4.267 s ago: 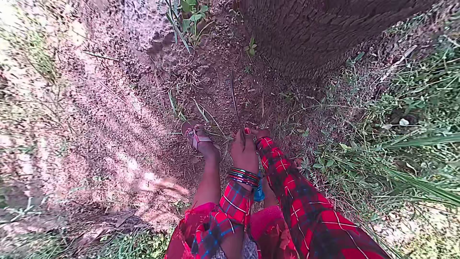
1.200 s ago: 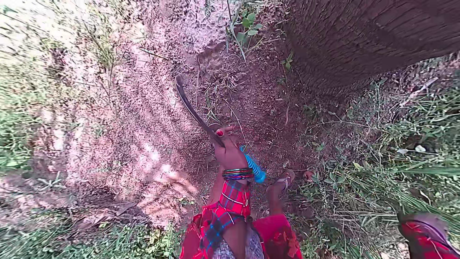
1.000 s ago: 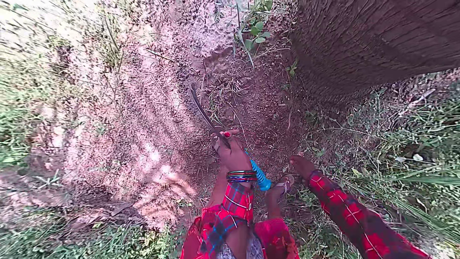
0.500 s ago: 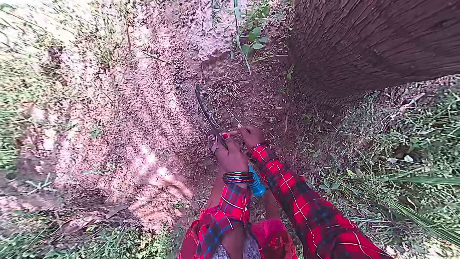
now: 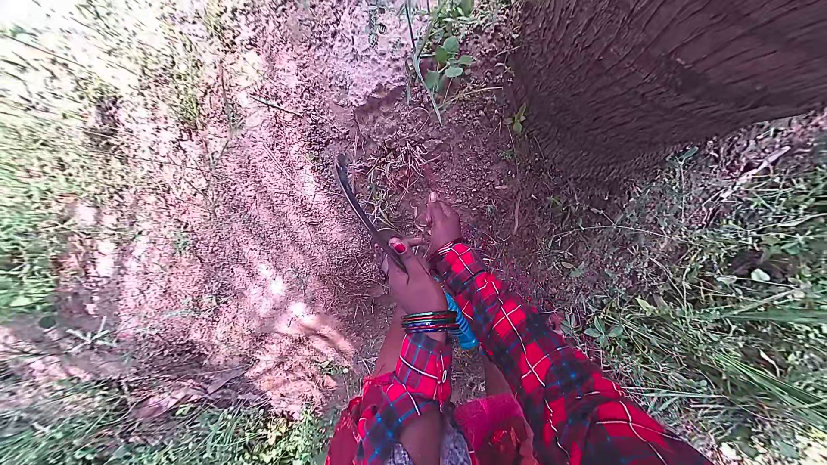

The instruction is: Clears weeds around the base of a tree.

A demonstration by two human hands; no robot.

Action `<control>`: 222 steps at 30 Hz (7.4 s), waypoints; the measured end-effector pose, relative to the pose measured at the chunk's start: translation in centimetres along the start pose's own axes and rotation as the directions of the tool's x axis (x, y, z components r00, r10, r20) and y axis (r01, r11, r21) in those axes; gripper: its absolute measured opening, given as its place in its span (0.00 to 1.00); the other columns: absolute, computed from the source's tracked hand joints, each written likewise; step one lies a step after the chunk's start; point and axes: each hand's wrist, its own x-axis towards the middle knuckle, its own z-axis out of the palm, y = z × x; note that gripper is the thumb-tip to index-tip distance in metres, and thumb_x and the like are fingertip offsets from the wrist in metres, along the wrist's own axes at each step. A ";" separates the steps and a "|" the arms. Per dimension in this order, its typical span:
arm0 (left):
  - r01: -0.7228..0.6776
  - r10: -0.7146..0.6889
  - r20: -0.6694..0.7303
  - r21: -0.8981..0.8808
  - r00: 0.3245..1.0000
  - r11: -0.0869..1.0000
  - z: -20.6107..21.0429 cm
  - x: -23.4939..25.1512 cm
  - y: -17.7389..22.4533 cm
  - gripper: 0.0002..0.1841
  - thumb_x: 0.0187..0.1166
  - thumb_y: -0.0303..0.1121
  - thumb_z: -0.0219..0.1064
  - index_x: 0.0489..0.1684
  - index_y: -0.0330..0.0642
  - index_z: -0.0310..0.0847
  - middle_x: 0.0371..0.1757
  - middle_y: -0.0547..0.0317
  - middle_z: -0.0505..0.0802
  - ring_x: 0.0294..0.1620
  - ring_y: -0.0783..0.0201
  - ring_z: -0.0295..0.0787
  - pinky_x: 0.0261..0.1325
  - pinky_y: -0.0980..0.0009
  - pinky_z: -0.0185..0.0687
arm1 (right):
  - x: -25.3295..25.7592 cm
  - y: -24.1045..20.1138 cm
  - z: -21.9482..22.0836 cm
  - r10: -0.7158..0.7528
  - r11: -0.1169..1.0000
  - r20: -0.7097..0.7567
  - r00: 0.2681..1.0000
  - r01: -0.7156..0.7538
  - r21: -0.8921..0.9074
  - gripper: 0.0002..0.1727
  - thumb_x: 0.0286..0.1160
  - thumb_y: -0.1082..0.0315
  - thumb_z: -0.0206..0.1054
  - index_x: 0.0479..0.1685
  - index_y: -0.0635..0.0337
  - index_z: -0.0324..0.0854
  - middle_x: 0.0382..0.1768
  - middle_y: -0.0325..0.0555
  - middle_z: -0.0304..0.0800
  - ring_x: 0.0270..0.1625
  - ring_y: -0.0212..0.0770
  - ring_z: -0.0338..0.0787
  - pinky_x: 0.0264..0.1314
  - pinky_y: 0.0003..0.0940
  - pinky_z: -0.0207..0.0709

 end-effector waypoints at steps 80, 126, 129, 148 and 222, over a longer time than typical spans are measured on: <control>0.155 -0.154 0.036 -0.022 0.987 0.988 0.0 4.8 7.8 0.17 0.94 0.35 0.49 0.49 0.39 0.86 0.19 0.73 0.70 0.17 0.80 0.65 0.26 0.80 0.65 | -2.1 -6.4 -7.8 -0.215 0.717 -0.218 0.952 0.002 -0.698 0.17 0.92 0.64 0.56 0.59 0.72 0.81 0.41 0.52 0.86 0.40 0.40 0.84 0.50 0.41 0.78; 0.230 -0.223 0.254 0.004 0.941 0.973 1.4 2.0 6.5 0.17 0.95 0.35 0.49 0.50 0.40 0.86 0.18 0.71 0.70 0.17 0.76 0.65 0.26 0.77 0.66 | 12.8 -13.7 -2.4 -0.517 0.537 -0.163 0.841 0.170 -0.827 0.23 0.82 0.75 0.58 0.75 0.65 0.80 0.70 0.63 0.86 0.75 0.58 0.83 0.81 0.54 0.69; 0.230 -0.221 0.247 -0.008 0.943 0.973 1.1 2.2 6.6 0.18 0.95 0.36 0.48 0.50 0.40 0.86 0.18 0.72 0.70 0.17 0.77 0.66 0.27 0.77 0.66 | 10.3 -12.2 -3.2 -0.502 0.580 -0.160 0.850 0.194 -0.791 0.23 0.84 0.75 0.57 0.76 0.69 0.78 0.70 0.65 0.85 0.76 0.57 0.83 0.83 0.51 0.67; 0.229 -0.217 0.247 -0.020 0.945 0.973 0.8 1.4 6.3 0.17 0.95 0.36 0.50 0.49 0.41 0.87 0.18 0.72 0.70 0.17 0.78 0.65 0.26 0.78 0.64 | 13.6 -22.5 1.8 -0.214 -0.299 0.079 0.974 0.012 -0.954 0.19 0.79 0.75 0.59 0.65 0.76 0.79 0.67 0.73 0.84 0.69 0.71 0.85 0.62 0.72 0.74; -0.164 -0.072 0.560 0.360 0.826 0.919 6.0 -22.5 -6.7 0.18 0.95 0.29 0.44 0.64 0.22 0.75 0.34 0.56 0.86 0.33 0.74 0.83 0.44 0.77 0.80 | -26.5 14.7 -47.0 -0.127 0.648 -0.551 0.825 -0.352 -0.676 0.25 0.80 0.64 0.66 0.72 0.72 0.79 0.89 0.77 0.51 0.84 0.75 0.68 0.82 0.63 0.68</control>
